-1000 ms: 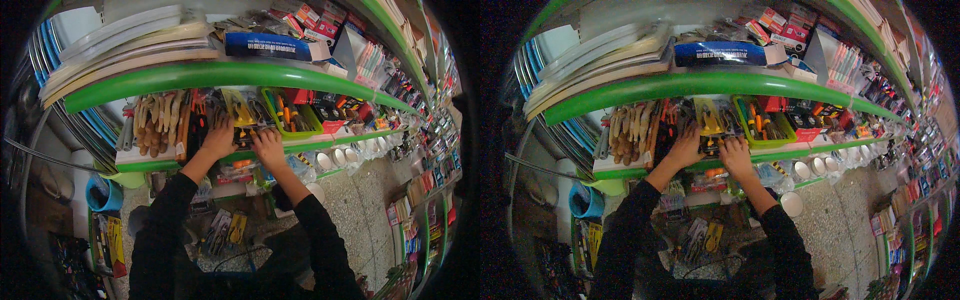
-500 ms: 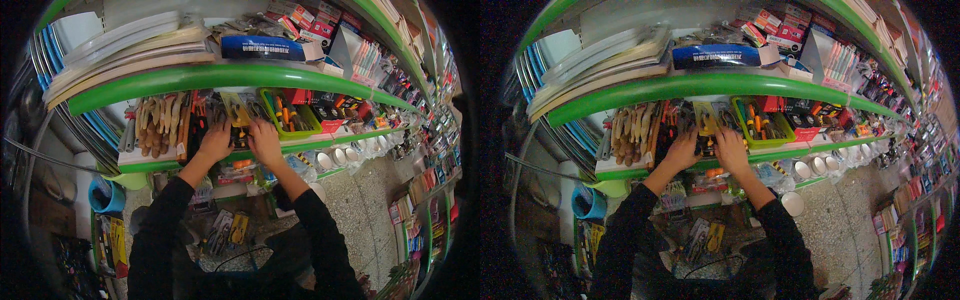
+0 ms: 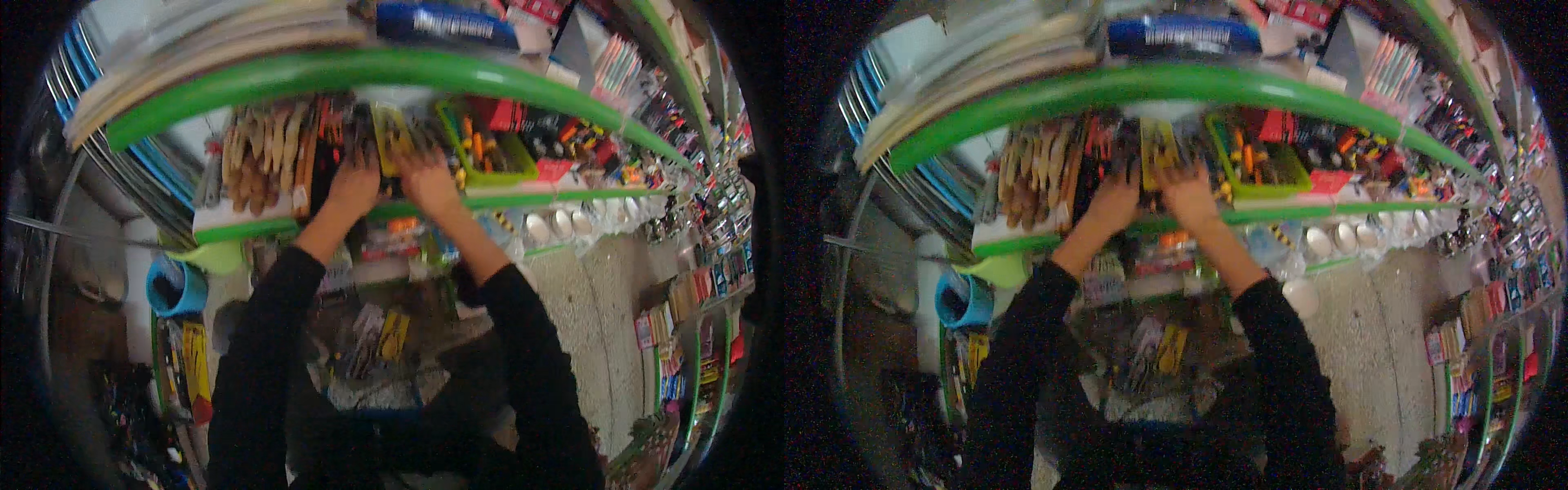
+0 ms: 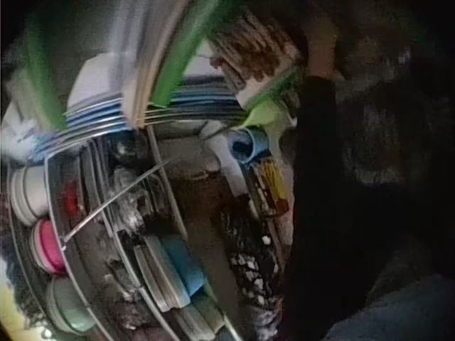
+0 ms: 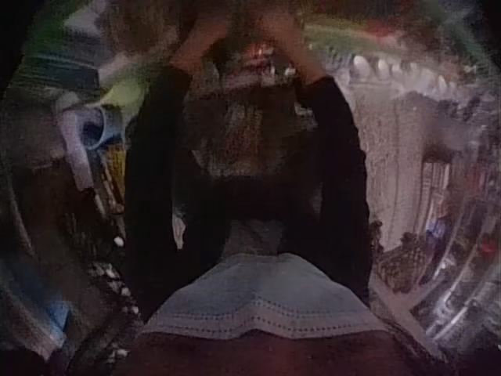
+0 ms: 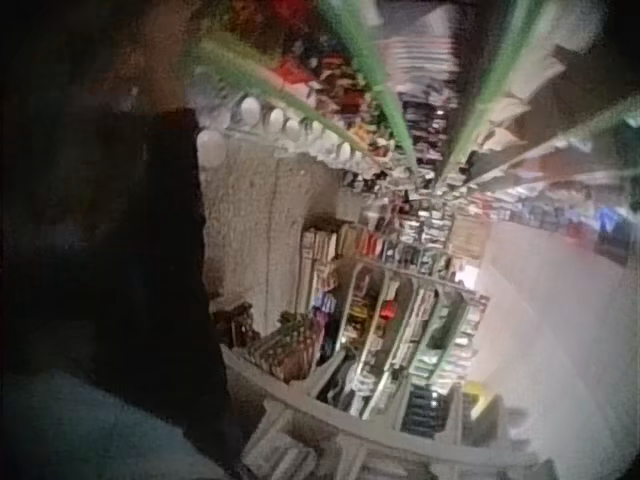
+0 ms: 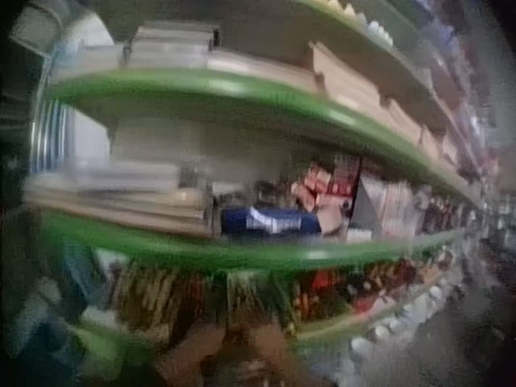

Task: The person sits on the floor in a hardware store aisle and organizes tools. They wipe a green plastic bin with a purple cloth, then place various tools including screwdrivers, pliers, and wrenches into the bin. The person also wipes the shelf and places packaged tools on it.

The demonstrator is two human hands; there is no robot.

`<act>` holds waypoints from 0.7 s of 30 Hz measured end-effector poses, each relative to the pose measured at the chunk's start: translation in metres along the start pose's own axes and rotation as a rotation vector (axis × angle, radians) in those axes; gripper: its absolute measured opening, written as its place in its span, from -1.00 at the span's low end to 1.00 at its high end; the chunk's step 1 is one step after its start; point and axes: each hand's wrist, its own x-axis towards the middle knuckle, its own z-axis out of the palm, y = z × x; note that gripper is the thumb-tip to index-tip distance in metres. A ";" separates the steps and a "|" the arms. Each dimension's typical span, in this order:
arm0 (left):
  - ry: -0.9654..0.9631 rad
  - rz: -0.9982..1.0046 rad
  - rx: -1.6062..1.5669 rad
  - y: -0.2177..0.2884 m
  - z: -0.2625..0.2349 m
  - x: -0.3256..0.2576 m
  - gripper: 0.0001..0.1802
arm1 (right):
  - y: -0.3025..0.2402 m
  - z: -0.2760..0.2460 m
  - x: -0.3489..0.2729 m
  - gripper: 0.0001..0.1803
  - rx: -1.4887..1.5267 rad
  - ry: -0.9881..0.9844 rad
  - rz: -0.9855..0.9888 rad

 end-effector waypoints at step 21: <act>-1.020 -0.072 -0.588 0.074 0.256 -0.299 -0.43 | -0.223 0.223 -0.442 -0.58 1.685 -0.275 1.296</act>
